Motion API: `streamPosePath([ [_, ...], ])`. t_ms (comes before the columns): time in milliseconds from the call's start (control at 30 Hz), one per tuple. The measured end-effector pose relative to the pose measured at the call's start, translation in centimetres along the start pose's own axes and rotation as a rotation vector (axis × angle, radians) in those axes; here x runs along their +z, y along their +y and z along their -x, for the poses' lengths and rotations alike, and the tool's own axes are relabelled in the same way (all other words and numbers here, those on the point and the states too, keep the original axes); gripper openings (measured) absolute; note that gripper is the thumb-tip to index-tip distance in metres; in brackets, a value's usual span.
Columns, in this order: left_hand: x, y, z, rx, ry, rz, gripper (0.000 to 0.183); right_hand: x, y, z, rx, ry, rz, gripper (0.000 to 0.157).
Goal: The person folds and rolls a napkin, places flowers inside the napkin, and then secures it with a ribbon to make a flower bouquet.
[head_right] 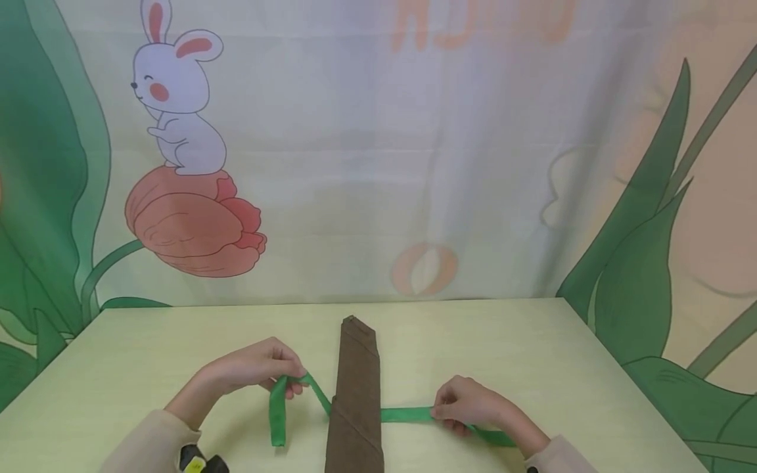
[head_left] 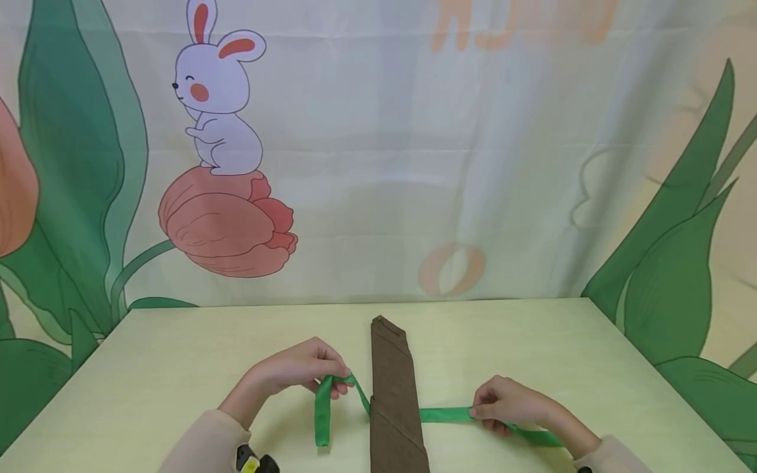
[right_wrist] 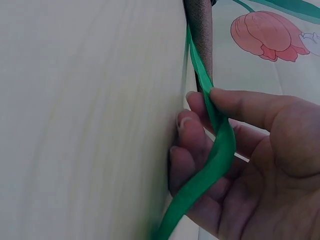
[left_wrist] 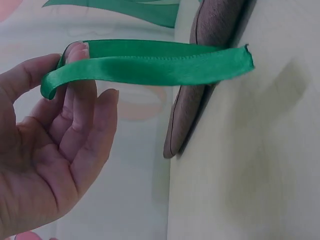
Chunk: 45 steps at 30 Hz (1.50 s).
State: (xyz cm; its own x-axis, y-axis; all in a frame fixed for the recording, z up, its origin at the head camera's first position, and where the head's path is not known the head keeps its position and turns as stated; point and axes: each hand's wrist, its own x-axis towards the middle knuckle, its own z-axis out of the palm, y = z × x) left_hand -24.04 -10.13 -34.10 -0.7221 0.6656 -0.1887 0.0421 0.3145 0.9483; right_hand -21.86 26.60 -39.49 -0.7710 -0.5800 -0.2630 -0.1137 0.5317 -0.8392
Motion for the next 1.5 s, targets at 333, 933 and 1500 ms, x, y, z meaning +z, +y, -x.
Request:
streamPosePath([
  [333, 1.3, 1.5, -3.8, -0.022, -0.024, 0.051, 0.022, -0.1, 0.0, 0.1, -0.022, -0.002, -0.016, 0.022],
  [933, 6.0, 1.9, -11.2, -0.143, 0.199, 0.165, 0.019, -0.2, 0.0, 0.0, 0.021, 0.003, -0.008, 0.020],
  [1500, 7.9, 0.0, -13.6, -0.168, 0.250, 0.040, 0.018, -0.3, 0.2, 0.2, 0.002, -0.018, -0.042, 0.022],
])
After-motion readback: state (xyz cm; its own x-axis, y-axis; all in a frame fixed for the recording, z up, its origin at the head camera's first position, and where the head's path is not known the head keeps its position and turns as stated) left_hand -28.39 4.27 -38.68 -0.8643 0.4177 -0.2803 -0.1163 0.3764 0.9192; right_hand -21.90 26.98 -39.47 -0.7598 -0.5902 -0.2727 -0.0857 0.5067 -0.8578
